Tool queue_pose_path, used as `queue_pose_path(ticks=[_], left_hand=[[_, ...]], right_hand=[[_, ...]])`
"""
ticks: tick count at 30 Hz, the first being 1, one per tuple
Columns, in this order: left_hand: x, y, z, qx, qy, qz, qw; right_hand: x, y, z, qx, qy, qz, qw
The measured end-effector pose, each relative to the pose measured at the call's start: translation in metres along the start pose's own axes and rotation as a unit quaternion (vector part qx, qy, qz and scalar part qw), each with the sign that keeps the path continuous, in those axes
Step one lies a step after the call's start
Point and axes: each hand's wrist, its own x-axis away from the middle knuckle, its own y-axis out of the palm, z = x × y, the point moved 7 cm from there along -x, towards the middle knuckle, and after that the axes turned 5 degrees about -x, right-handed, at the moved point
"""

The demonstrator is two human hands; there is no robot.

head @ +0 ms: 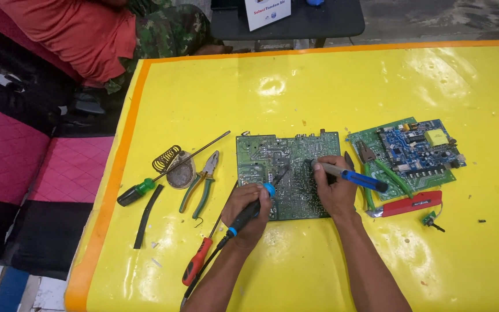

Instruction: The person flips a green circuit board over on a yellow table and rubs the surface with their hands. They then use a hot air gun and a soldering iron to work on the board's components.

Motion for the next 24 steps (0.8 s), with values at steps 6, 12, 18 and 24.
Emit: queue_pose_path(ticks=[6,12,18,24], left_hand=[[-0.006,0.016,-0.008,-0.009,0.027,0.026,0.999],[-0.002,0.001,-0.009,-0.031,0.042,0.009,0.999],[-0.008,-0.006,-0.007,-0.05,0.04,0.025,0.998],[-0.009,-0.015,0.0,-0.023,0.05,0.03,0.998]], right_hand=[[0.002,0.0,0.001,0.01,0.001,0.002,1.0],[0.005,-0.002,0.006,0.007,-0.014,0.015,1.0],[0.005,0.0,0.005,0.006,-0.019,-0.001,1.0],[0.004,0.002,0.0,0.003,-0.038,0.0,0.999]])
